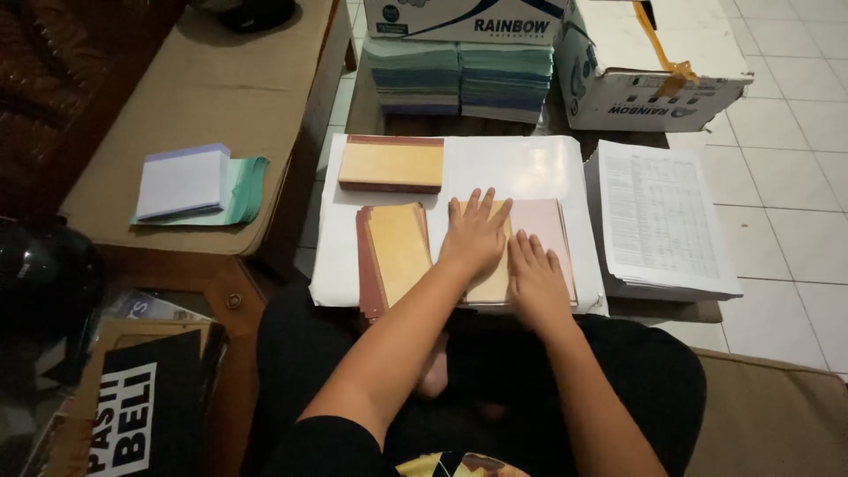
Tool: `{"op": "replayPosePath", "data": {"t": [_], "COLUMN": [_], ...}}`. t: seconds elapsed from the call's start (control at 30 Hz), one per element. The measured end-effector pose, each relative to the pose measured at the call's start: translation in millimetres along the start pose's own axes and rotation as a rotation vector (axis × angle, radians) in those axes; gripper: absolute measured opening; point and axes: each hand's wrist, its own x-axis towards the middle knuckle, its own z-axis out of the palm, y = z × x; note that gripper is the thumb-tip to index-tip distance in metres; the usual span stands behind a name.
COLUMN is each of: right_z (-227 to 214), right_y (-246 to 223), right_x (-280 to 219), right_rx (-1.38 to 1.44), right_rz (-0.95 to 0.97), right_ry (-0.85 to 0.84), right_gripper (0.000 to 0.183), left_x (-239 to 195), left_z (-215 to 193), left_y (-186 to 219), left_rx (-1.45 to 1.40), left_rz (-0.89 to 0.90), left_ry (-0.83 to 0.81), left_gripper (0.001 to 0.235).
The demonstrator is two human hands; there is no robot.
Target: Organizing and inspecting small paper booklets by flipping through pages and stacking them neatly.
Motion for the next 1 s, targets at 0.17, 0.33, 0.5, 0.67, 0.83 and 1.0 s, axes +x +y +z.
{"op": "replayPosePath", "data": {"t": [0.17,0.33,0.5,0.67,0.83,1.0], "right_z": [3.7,-1.4,14.4,7.0,6.5,-4.2], "right_y": [13.1,14.9,16.3,3.5,6.4,14.4], "right_x": [53.2,65.7,42.5,-17.3,-35.2,-2.9], "right_rx": [-0.009,0.006,-0.015,-0.028,0.013,0.067], "right_rz": [-0.004,0.016,0.021,-0.040,-0.085,-0.052], "right_ry": [-0.001,0.036,0.097,0.183,0.194,0.161], "right_gripper": [0.066,0.066,0.062,0.060,0.063,0.057], "left_x": [5.5,11.2,7.7,14.6,18.5,15.9], "left_z": [9.4,17.9,6.8,10.9,10.4,7.6], "left_y": [-1.4,-4.2,1.2,1.5,8.2,6.9], "left_rx": [0.010,-0.013,-0.038,-0.003,-0.013,-0.030], "left_rz": [-0.012,-0.028,-0.040,-0.067,-0.133,-0.110], "left_ry": [-0.006,-0.015,-0.001,-0.021,-0.076,-0.068], "left_gripper": [0.057,0.058,0.057,0.060,0.062,0.060]}}
